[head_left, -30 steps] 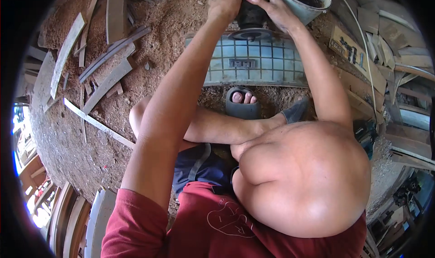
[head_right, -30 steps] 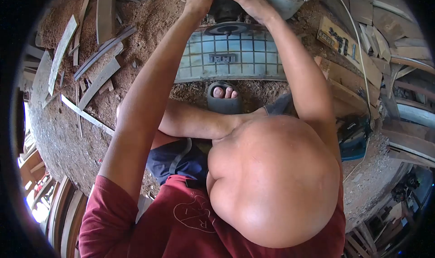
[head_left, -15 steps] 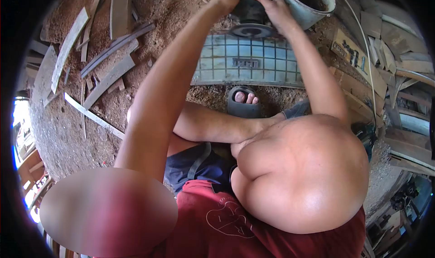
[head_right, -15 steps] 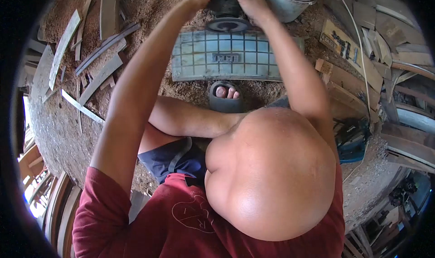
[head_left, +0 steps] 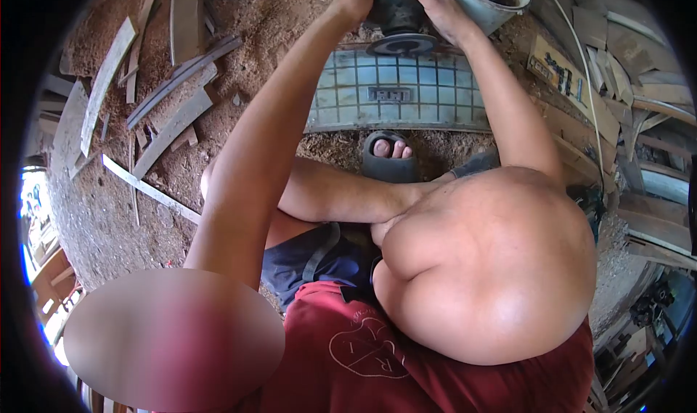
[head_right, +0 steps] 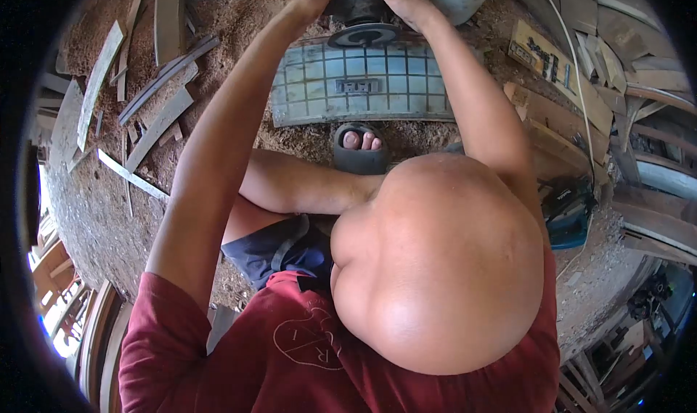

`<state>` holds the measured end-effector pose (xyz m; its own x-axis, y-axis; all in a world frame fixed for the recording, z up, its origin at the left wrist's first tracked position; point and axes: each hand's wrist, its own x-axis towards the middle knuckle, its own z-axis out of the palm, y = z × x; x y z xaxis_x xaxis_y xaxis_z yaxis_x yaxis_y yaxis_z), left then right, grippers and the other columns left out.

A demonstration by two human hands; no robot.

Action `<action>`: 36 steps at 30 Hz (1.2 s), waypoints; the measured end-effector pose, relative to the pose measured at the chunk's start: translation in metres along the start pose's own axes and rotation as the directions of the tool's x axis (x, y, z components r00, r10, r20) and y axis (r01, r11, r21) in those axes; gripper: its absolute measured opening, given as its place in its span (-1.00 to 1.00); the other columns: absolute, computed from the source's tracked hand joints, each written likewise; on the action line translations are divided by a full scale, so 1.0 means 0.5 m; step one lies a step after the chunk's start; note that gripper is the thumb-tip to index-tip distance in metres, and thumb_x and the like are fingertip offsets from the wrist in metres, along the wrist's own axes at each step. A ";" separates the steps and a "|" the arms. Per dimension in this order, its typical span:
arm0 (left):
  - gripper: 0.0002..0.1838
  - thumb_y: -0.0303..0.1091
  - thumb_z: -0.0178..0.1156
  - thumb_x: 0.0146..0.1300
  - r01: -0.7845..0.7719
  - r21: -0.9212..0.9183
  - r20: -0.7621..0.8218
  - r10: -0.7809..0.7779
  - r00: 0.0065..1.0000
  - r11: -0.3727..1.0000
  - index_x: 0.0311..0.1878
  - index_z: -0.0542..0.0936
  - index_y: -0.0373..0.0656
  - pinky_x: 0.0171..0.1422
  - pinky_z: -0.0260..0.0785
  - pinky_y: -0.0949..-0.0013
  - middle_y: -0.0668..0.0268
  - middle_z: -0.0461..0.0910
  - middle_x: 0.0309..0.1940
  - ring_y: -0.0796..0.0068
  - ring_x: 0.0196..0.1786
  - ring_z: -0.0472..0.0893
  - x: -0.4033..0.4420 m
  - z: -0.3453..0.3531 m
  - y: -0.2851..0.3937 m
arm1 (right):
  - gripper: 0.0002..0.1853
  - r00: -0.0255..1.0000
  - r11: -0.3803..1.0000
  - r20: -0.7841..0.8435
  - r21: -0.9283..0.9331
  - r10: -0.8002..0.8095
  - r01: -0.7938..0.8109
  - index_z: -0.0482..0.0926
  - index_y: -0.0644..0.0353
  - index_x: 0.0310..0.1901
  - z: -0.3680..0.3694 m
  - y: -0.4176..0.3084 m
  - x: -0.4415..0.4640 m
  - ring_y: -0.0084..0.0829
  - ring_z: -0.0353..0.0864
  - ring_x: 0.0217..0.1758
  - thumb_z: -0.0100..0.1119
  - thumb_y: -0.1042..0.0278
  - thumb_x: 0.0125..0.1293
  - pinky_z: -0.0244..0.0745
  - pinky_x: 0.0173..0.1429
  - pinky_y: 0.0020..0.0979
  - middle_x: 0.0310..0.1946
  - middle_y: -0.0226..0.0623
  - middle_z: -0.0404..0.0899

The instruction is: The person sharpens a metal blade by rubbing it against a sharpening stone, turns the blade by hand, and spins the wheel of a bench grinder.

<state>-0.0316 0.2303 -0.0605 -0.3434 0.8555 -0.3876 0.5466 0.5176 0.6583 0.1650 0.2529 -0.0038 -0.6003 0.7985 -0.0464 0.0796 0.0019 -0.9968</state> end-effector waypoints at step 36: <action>0.11 0.60 -0.20 0.44 0.079 -0.149 0.071 -0.070 0.995 0.986 0.72 0.03 -0.15 0.70 0.04 -0.11 -0.13 0.13 0.66 -0.08 0.67 0.18 -0.091 -0.051 0.017 | -0.50 0.884 0.921 -0.463 -0.368 -0.063 -0.127 0.67 0.26 0.07 -0.066 0.040 -0.171 -0.29 0.81 -0.03 0.32 -0.10 0.47 0.65 0.08 -0.32 -0.11 -0.16 0.81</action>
<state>-0.0309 0.1951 -0.0208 -0.3258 0.8163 -0.4770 0.3979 0.5761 0.7140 0.2443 0.2047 -0.0176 -0.1669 0.9846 0.0520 0.4420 0.1219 -0.8887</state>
